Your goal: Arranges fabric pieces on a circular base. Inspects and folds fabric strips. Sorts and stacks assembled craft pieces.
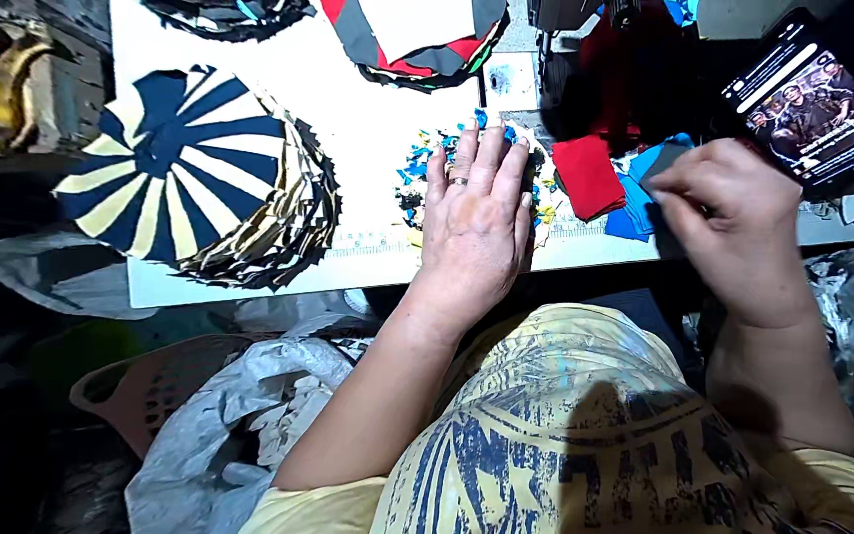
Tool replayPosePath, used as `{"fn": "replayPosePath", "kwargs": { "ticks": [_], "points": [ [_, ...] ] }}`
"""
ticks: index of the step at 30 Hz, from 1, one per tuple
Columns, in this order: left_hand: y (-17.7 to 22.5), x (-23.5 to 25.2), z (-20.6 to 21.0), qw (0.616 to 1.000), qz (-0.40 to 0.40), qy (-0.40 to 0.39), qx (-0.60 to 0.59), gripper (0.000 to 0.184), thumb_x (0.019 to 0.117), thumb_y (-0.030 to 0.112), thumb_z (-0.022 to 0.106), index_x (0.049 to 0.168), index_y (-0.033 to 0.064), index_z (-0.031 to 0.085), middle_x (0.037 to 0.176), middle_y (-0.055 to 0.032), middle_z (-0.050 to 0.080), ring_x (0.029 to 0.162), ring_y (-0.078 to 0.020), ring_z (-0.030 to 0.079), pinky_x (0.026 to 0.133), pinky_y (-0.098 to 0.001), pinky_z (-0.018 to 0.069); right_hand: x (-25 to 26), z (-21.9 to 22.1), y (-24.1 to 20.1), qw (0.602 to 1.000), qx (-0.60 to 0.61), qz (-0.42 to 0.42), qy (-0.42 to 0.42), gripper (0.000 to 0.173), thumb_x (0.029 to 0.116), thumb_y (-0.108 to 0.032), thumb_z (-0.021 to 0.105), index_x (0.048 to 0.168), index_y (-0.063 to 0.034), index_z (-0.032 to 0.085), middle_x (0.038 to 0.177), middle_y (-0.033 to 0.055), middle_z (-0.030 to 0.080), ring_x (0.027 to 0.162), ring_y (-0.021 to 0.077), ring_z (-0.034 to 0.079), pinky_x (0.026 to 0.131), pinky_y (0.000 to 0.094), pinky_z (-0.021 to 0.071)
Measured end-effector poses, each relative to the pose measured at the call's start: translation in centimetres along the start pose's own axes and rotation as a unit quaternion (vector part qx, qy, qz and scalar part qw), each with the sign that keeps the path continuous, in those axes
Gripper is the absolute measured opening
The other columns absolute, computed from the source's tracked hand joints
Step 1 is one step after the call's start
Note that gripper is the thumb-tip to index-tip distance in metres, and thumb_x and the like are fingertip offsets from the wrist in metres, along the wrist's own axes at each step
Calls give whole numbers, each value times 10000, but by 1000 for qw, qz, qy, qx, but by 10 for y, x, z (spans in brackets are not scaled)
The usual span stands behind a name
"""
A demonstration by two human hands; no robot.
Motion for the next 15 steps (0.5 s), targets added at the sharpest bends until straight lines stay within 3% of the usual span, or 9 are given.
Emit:
{"fn": "replayPosePath", "kwargs": {
  "ticks": [3, 7, 15],
  "points": [
    [-2, 1, 12, 999, -20, -29, 27, 589, 1090, 396, 247, 1599, 126, 370, 1686, -165, 264, 1573, -366, 195, 1233, -657, 112, -9, -13, 22, 999, -28, 19, -14, 146, 972, -42, 629, 1025, 8, 756, 1079, 181, 702, 1005, 252, 682, 890, 364, 569],
    [-3, 0, 14, 999, -25, -35, 27, 592, 1086, 400, 243, 1603, 139, 366, 1695, -150, 246, 1575, -365, 186, 1232, -651, 131, -16, -12, 30, 998, -40, 8, -52, 159, 952, -84, 670, 1051, 4, 758, 1136, 173, 703, 1087, 300, 659, 962, 426, 526],
    [-4, 0, 14, 998, -29, -41, 27, 591, 1084, 402, 237, 1612, 165, 356, 1701, -138, 235, 1580, -356, 171, 1234, -647, 122, -17, -13, 26, 997, -55, -20, -51, 130, 950, -8, 637, 981, 26, 759, 1109, 178, 704, 1049, 321, 656, 920, 442, 527]
  ]
}}
Point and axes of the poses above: each hand's wrist, its own x-axis towards the middle knuckle, its own z-axis out of the palm, y = z × x, the point moved 1 cm from there along x, towards the middle knuckle
